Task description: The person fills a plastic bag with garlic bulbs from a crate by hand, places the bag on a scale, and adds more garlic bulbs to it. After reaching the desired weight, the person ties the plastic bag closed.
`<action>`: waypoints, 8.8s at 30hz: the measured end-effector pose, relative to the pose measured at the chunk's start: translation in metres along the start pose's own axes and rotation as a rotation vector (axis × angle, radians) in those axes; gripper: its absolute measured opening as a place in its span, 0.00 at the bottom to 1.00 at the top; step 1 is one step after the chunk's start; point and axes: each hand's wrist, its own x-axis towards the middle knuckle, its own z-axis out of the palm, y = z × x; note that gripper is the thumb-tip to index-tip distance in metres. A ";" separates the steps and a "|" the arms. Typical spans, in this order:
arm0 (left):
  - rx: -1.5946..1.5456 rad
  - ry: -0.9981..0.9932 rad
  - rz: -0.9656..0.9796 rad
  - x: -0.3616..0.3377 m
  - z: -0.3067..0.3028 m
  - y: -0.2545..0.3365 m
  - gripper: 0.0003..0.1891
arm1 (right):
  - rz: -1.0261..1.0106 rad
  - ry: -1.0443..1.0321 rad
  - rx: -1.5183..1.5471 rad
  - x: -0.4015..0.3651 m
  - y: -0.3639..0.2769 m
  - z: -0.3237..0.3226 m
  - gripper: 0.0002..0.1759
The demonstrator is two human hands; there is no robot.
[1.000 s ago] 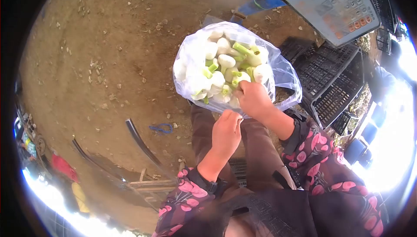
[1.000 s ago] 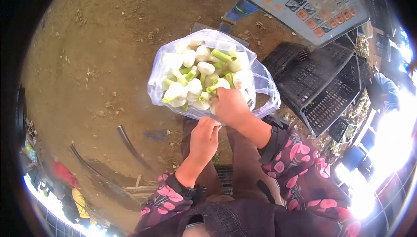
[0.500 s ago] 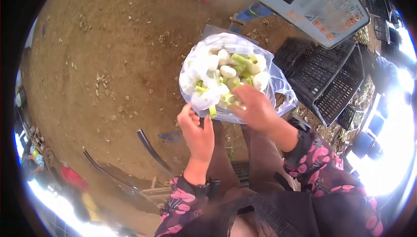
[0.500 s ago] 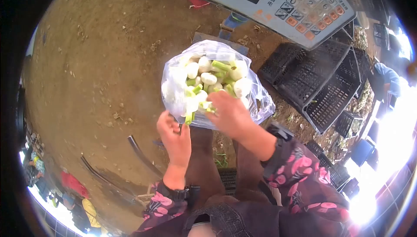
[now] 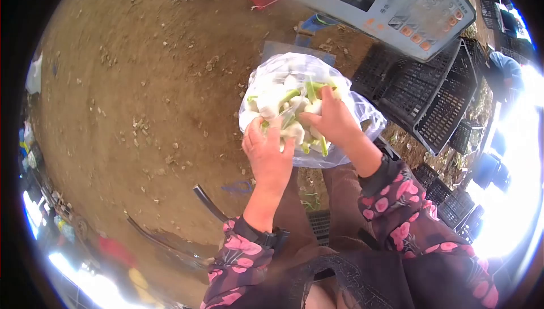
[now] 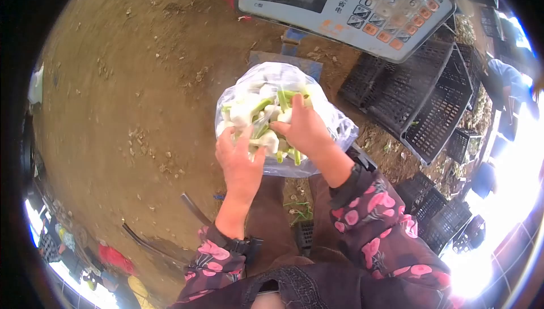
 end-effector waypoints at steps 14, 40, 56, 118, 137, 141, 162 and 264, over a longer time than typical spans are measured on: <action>-0.085 -0.250 -0.116 0.010 -0.020 -0.013 0.20 | -0.197 0.114 0.209 -0.034 -0.014 -0.016 0.14; -0.338 -0.066 -0.145 -0.042 -0.019 0.084 0.21 | 0.248 0.160 1.117 0.020 0.024 -0.026 0.27; -0.088 -0.640 -0.563 -0.065 0.000 -0.007 0.29 | 0.081 0.001 1.154 0.000 -0.016 -0.040 0.07; -0.127 0.018 -0.222 -0.020 0.006 0.011 0.09 | -0.269 -0.610 0.100 0.006 -0.015 -0.104 0.06; -0.478 0.209 -0.149 -0.055 0.050 0.051 0.12 | -0.375 -0.478 -0.405 0.016 -0.016 -0.047 0.10; -0.662 0.309 -0.223 -0.060 0.072 0.060 0.18 | -0.452 -0.652 -0.379 0.025 -0.041 -0.031 0.11; -0.505 0.477 -0.090 -0.026 0.082 0.045 0.06 | -0.752 -0.363 -0.762 -0.024 -0.058 -0.093 0.12; -1.124 0.202 -0.397 -0.010 0.067 0.053 0.04 | -0.613 -0.158 0.016 0.068 0.005 -0.020 0.06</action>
